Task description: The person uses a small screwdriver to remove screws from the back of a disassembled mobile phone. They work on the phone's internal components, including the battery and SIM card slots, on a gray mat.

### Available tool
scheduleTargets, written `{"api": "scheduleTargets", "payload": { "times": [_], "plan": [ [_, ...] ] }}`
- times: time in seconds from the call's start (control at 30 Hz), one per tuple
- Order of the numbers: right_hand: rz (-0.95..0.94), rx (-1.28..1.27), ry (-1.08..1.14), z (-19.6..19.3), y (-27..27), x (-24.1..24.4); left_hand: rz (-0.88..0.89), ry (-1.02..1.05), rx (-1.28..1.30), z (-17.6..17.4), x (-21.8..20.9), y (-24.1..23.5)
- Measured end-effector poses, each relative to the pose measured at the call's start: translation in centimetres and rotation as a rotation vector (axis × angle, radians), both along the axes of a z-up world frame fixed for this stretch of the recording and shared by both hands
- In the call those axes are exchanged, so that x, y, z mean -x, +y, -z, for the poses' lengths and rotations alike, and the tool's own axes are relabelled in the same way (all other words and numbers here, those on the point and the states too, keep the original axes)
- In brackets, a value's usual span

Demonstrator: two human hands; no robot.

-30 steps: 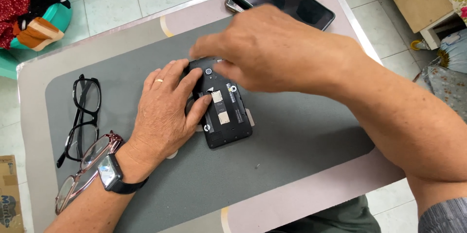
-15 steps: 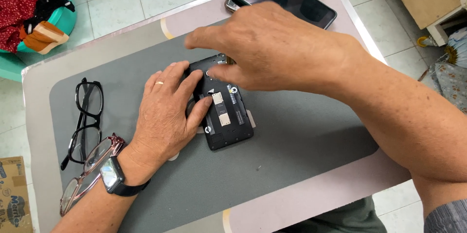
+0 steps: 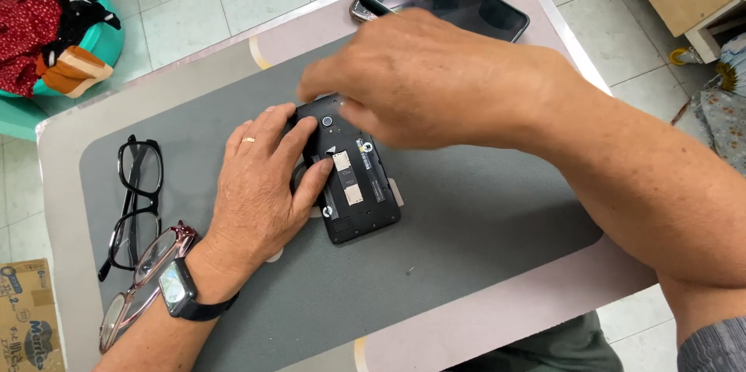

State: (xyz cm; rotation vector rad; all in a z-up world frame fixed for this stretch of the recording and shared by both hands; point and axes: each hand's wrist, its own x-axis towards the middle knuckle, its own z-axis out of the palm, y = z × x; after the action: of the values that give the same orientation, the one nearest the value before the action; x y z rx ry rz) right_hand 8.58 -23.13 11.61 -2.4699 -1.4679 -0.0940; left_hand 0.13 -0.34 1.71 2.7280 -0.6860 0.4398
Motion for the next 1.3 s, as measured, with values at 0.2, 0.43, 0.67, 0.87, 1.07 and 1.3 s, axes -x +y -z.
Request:
{"api": "scheduleTargets", "payload": {
  "times": [0.2,0.43,0.67,0.87,1.07,1.3],
  "plan": [
    [-0.142,0.128,0.244,-1.4,-0.1,0.8,0.002,0.031,-0.022,-0.4,0.0,-0.2],
    [0.060,0.098,0.037,0.0,0.4,-0.1,-0.013,0.026,-0.001,0.2,0.1,0.0],
    [0.021,0.032,-0.031,1.0,0.8,-0.1,-0.018,0.040,-0.001,0.0,0.0,0.0],
    [0.049,0.022,-0.058,0.6,1.0,0.0,-0.001,0.018,0.004,-0.1,0.0,-0.1],
    [-0.022,-0.018,-0.094,0.7,1.0,0.3,0.006,0.005,0.034,0.3,0.0,0.0],
    [0.093,0.127,-0.005,-0.3,1.1,0.3,0.001,-0.077,0.064,0.3,0.1,0.2]
  ]
}}
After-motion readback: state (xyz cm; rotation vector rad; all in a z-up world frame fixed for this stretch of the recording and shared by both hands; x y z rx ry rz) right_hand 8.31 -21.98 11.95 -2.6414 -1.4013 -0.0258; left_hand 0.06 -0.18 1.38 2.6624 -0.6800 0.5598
